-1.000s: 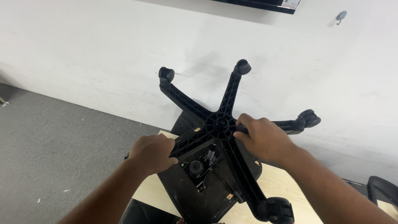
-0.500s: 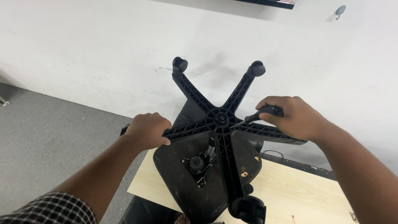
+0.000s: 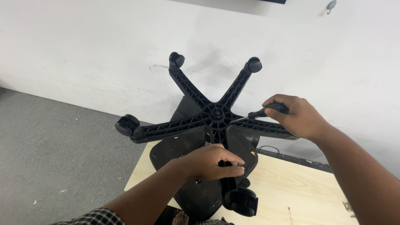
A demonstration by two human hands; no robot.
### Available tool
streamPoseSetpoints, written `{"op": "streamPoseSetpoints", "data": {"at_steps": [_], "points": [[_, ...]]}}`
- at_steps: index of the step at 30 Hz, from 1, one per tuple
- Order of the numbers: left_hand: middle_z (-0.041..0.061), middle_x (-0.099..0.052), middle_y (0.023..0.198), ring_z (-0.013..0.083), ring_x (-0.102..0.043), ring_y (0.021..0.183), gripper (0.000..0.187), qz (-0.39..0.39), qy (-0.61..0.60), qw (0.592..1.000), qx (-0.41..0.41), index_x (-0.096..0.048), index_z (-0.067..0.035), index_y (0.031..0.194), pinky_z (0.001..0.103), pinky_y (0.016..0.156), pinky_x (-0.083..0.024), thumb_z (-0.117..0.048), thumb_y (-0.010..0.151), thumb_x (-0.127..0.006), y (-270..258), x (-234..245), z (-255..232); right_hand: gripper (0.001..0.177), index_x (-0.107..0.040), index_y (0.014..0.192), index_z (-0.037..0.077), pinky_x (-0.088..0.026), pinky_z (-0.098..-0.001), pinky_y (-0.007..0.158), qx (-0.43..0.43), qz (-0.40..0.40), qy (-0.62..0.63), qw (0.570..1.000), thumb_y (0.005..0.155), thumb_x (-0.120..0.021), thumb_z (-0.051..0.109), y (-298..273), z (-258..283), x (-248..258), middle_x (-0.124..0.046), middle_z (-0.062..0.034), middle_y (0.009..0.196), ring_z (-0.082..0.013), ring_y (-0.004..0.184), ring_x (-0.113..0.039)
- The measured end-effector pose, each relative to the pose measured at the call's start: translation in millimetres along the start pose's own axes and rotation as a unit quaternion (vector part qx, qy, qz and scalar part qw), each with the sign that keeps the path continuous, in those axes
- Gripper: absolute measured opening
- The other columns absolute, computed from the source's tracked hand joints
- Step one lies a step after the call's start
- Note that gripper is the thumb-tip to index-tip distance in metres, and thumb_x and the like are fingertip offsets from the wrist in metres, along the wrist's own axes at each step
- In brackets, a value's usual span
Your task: The person uses a screwdriver to tighten screws on the underside of an office chair seat, then attaches the five-star base with casters to the chair's gas lift. The person secures the base by tightening a central bolt.
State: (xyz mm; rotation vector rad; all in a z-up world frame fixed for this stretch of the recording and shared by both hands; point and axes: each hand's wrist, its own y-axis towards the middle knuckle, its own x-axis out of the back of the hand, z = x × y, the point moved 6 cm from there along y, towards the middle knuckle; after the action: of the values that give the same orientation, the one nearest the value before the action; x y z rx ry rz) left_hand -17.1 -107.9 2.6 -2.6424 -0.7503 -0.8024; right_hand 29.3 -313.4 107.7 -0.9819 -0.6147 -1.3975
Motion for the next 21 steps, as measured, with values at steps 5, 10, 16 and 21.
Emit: {"op": "streamPoseSetpoints", "data": {"at_steps": [5, 10, 16, 21], "points": [[0.012, -0.077, 0.105, 0.0255, -0.072, 0.101, 0.076, 0.097, -0.083, 0.992, 0.005, -0.077, -0.010, 0.111, 0.043, 0.090, -0.055, -0.076, 0.076, -0.065, 1.9, -27.6, 1.5, 0.029, -0.074, 0.115, 0.017, -0.047, -0.0385, 0.063, 0.039, -0.007, -0.015, 0.999, 0.095, -0.066, 0.036, 4.6, 2.8, 1.6, -0.068, -0.0025, 0.067, -0.0159, 0.061, -0.060], [0.007, -0.073, 0.081, 0.0194, -0.071, 0.080, 0.068, 0.081, -0.101, 0.992, 0.002, -0.079, -0.006, 0.080, 0.033, 0.073, -0.054, -0.073, 0.077, -0.069, -6.9, -27.0, 8.2, 0.030, -0.074, 0.118, 0.018, -0.046, -0.0431, 0.067, 0.002, -0.003, -0.033, 0.999, 0.096, -0.065, 0.037, 2.9, -2.8, 6.2, -0.066, -0.0142, 0.070, -0.0224, 0.065, -0.057], [0.005, -0.071, 0.070, 0.0149, -0.066, 0.066, 0.057, 0.030, -0.103, 0.990, 0.088, -0.077, -0.003, 0.081, 0.028, 0.062, -0.051, -0.060, 0.086, -0.071, -17.4, -16.6, 25.6, 0.029, -0.075, 0.116, 0.018, -0.053, -0.0425, 0.077, 0.021, 0.006, -0.040, 0.999, 0.096, -0.068, 0.038, 0.5, -8.4, 2.6, -0.077, -0.0115, 0.087, -0.0223, 0.077, -0.067], [0.004, -0.078, 0.082, 0.0133, -0.074, 0.077, 0.033, 0.026, -0.051, 0.991, 0.123, -0.079, -0.009, 0.092, 0.029, 0.073, -0.058, -0.041, 0.084, -0.076, -30.0, 0.6, 34.9, 0.028, -0.074, 0.116, 0.017, -0.053, -0.0410, 0.082, 0.037, 0.032, -0.038, 0.998, 0.097, -0.069, 0.038, 3.4, -11.5, -13.7, -0.079, -0.0113, 0.095, -0.0215, 0.087, -0.070]]}}
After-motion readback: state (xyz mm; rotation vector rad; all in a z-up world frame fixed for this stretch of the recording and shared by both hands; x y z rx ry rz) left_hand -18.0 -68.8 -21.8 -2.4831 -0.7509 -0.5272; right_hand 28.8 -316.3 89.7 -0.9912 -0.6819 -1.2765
